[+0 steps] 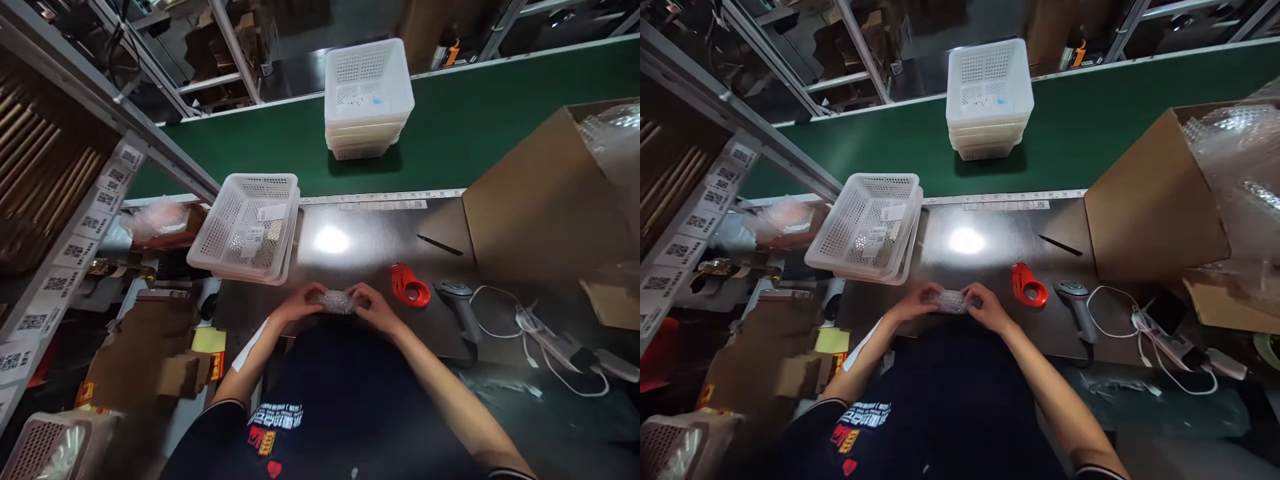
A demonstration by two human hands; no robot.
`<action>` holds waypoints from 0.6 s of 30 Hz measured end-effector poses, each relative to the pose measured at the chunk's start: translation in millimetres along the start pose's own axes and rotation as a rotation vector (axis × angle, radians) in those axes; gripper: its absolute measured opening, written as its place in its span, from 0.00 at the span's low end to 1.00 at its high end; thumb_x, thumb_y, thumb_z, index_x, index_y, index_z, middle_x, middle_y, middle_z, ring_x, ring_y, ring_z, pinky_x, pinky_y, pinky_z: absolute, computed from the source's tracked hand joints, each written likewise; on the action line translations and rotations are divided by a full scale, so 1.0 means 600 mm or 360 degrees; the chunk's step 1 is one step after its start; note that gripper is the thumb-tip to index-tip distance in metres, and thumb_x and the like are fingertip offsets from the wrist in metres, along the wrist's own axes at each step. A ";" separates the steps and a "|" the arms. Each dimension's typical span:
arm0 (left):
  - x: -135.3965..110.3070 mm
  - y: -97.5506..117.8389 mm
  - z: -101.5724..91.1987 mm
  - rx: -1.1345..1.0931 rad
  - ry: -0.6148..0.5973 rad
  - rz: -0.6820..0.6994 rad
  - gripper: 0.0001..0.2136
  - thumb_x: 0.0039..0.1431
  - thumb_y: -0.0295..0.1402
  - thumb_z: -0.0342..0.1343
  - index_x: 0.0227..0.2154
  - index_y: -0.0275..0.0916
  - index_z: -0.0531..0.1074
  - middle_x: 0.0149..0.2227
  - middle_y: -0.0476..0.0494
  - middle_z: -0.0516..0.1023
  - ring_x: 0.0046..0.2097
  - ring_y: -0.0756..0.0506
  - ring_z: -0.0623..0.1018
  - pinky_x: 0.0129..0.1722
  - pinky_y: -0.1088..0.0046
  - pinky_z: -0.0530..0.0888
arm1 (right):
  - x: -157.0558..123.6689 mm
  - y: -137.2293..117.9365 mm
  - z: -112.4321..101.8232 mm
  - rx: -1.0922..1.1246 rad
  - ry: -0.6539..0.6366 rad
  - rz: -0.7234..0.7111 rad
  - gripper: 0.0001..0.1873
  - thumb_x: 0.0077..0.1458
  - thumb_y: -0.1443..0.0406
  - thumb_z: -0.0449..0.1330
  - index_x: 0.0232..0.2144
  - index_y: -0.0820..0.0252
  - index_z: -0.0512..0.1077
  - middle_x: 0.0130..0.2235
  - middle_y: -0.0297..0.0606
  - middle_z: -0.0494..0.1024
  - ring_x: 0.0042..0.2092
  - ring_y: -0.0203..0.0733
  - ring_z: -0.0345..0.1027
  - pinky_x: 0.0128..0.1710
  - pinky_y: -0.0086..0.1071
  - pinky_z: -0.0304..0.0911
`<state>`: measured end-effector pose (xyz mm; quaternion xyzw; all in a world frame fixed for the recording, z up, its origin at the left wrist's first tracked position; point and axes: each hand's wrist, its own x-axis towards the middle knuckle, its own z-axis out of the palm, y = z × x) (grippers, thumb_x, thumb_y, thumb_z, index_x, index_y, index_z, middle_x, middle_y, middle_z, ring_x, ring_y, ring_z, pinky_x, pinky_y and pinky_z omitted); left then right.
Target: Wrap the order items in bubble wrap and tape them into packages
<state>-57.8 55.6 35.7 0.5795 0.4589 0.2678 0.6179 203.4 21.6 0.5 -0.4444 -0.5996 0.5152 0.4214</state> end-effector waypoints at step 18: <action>0.037 -0.062 0.090 0.2202 -0.0496 0.0062 0.14 0.55 0.14 0.60 0.18 0.36 0.76 0.21 0.39 0.75 0.38 0.36 0.79 0.42 0.60 0.71 | 0.024 -0.006 0.055 -0.1838 -0.1010 0.0002 0.14 0.56 0.77 0.59 0.31 0.61 0.83 0.37 0.50 0.84 0.50 0.53 0.75 0.48 0.40 0.66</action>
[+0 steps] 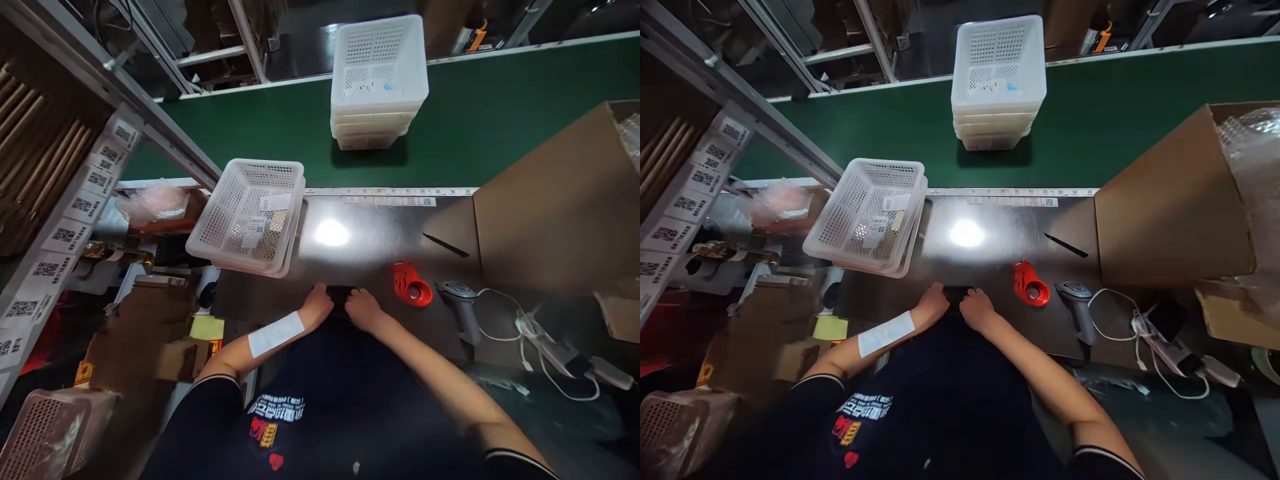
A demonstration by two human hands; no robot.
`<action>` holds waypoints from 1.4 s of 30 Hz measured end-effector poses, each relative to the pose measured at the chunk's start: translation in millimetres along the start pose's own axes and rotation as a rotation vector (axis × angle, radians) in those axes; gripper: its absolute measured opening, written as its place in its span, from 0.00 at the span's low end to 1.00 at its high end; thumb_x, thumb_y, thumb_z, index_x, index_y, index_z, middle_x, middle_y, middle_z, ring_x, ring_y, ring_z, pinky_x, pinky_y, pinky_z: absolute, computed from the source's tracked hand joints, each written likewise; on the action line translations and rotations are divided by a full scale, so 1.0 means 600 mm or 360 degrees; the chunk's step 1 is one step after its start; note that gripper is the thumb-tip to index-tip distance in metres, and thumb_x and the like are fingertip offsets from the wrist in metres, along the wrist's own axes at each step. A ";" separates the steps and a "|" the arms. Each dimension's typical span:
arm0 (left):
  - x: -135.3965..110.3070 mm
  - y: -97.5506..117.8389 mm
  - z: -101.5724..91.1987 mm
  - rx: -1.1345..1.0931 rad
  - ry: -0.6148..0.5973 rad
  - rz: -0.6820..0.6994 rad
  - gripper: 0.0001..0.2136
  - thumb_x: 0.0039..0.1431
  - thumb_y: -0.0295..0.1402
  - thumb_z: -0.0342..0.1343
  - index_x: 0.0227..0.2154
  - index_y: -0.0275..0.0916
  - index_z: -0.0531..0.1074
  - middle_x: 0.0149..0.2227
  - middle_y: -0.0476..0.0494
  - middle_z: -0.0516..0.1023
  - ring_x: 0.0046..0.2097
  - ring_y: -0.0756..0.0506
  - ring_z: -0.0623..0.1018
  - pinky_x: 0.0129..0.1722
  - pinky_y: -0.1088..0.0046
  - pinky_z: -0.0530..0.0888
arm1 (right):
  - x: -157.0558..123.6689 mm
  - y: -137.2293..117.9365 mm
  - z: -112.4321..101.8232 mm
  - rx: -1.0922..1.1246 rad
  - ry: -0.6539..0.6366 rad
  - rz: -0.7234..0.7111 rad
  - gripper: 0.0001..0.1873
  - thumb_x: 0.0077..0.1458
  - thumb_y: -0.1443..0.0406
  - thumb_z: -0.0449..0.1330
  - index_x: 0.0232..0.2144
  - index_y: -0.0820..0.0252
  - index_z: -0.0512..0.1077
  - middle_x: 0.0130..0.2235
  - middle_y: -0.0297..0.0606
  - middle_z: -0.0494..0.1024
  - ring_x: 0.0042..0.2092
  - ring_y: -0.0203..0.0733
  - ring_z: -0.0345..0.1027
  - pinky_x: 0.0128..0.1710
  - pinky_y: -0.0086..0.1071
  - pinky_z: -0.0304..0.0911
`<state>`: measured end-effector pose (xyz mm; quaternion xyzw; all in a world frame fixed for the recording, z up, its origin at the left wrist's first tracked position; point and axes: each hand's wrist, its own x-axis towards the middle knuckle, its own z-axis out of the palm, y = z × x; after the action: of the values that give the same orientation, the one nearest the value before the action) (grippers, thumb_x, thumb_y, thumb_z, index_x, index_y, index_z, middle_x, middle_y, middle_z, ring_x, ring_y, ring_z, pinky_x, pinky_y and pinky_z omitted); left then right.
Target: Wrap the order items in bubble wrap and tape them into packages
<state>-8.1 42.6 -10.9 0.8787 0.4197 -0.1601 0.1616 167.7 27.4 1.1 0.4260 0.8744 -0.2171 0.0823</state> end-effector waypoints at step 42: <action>-0.050 -0.085 0.083 -0.1695 0.0544 -0.0184 0.21 0.53 0.44 0.71 0.50 0.45 0.83 0.66 0.38 0.73 0.65 0.31 0.74 0.66 0.46 0.69 | -0.028 0.121 0.123 0.1016 0.0850 -0.0060 0.13 0.61 0.54 0.65 0.42 0.53 0.81 0.54 0.47 0.82 0.62 0.59 0.70 0.66 0.60 0.60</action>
<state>-73.5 32.0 -50.5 0.6647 0.5103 0.2099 0.5036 232.1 21.6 -81.9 0.4554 0.7615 -0.3606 -0.2876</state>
